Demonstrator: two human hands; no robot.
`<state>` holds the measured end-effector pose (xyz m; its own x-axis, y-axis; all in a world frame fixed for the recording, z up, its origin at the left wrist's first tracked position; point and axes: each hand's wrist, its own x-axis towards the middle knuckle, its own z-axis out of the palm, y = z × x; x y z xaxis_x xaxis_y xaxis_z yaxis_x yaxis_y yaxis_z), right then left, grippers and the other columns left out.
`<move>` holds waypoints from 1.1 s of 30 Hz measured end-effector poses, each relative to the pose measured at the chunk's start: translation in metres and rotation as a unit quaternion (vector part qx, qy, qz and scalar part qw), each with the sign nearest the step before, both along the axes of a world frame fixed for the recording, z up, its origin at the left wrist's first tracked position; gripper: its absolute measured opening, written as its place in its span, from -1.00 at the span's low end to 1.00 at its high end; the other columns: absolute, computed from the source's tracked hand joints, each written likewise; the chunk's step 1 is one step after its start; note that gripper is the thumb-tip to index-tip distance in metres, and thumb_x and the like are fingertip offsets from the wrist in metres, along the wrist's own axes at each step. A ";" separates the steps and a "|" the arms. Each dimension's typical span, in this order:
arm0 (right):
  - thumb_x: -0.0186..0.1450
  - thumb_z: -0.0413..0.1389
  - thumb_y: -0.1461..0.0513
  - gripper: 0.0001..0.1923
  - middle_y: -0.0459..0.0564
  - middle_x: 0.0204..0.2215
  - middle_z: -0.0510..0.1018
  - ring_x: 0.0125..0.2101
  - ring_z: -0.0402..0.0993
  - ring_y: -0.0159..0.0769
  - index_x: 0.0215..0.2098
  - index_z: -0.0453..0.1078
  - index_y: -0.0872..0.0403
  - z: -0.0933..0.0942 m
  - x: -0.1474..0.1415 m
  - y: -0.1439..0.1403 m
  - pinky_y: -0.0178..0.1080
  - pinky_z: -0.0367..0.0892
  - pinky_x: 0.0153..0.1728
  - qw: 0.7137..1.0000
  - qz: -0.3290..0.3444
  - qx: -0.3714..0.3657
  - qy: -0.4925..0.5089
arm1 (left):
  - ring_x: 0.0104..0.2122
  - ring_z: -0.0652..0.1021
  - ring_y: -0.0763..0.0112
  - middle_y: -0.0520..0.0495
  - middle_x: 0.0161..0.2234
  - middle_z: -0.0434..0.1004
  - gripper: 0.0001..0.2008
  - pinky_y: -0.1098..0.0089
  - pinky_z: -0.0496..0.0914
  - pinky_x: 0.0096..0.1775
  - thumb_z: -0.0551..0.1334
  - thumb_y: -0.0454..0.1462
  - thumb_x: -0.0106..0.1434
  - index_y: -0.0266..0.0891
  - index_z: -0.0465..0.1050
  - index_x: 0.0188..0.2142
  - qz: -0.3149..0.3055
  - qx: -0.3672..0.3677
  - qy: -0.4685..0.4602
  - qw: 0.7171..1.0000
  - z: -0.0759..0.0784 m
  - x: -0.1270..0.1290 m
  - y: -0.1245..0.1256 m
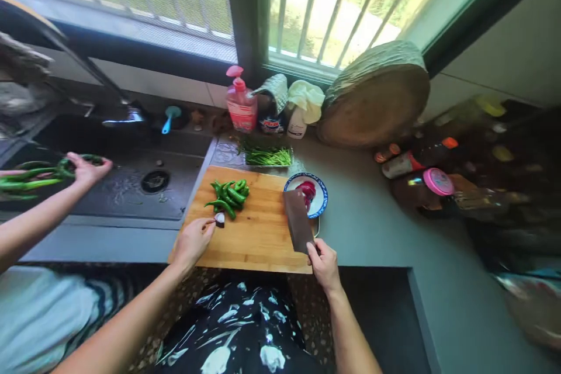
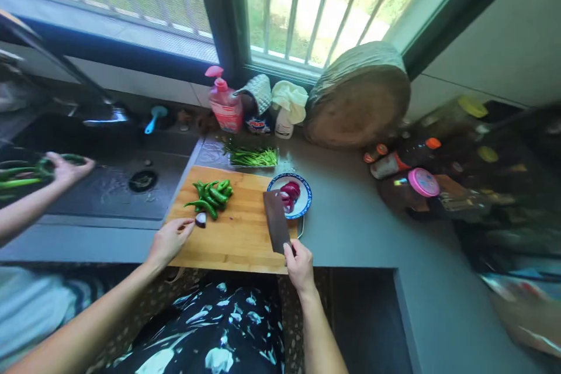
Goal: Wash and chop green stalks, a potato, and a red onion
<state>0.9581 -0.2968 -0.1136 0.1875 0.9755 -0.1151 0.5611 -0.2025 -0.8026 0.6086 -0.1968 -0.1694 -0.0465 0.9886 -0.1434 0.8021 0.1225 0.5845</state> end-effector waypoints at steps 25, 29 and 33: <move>0.32 -0.09 0.14 -0.71 -0.14 -0.68 0.33 -0.63 0.26 -0.41 -0.47 0.29 0.08 -0.034 0.027 -0.053 -0.40 0.13 -0.55 0.997 0.034 -0.050 -0.057 | -0.25 0.55 0.35 -0.23 -0.15 0.55 -0.62 0.41 0.40 -0.23 0.21 -0.17 0.10 -0.36 0.46 -0.14 -0.062 -0.180 -0.329 0.925 0.053 0.182 0.068; 0.33 -0.09 0.13 -0.71 -0.13 -0.67 0.36 -0.63 0.28 -0.42 -0.45 0.31 0.09 -0.034 0.032 -0.067 -0.41 0.15 -0.55 0.998 0.026 -0.047 -0.027 | -0.15 0.51 0.23 -0.17 -0.15 0.56 -0.72 0.35 0.32 -0.10 0.26 -0.24 0.06 -0.29 0.53 -0.22 -0.060 -0.142 -0.201 0.967 0.053 0.158 0.081; 0.33 -0.09 0.12 -0.71 -0.13 -0.67 0.37 -0.62 0.31 -0.41 -0.42 0.34 0.09 -0.038 0.031 -0.068 -0.41 0.17 -0.55 0.999 0.013 -0.040 -0.011 | -0.19 0.52 0.04 -0.27 -0.29 0.58 -0.78 0.23 0.33 -0.17 0.17 -0.22 0.12 -0.27 0.55 -0.35 -0.043 -0.172 0.028 0.984 0.028 0.099 0.051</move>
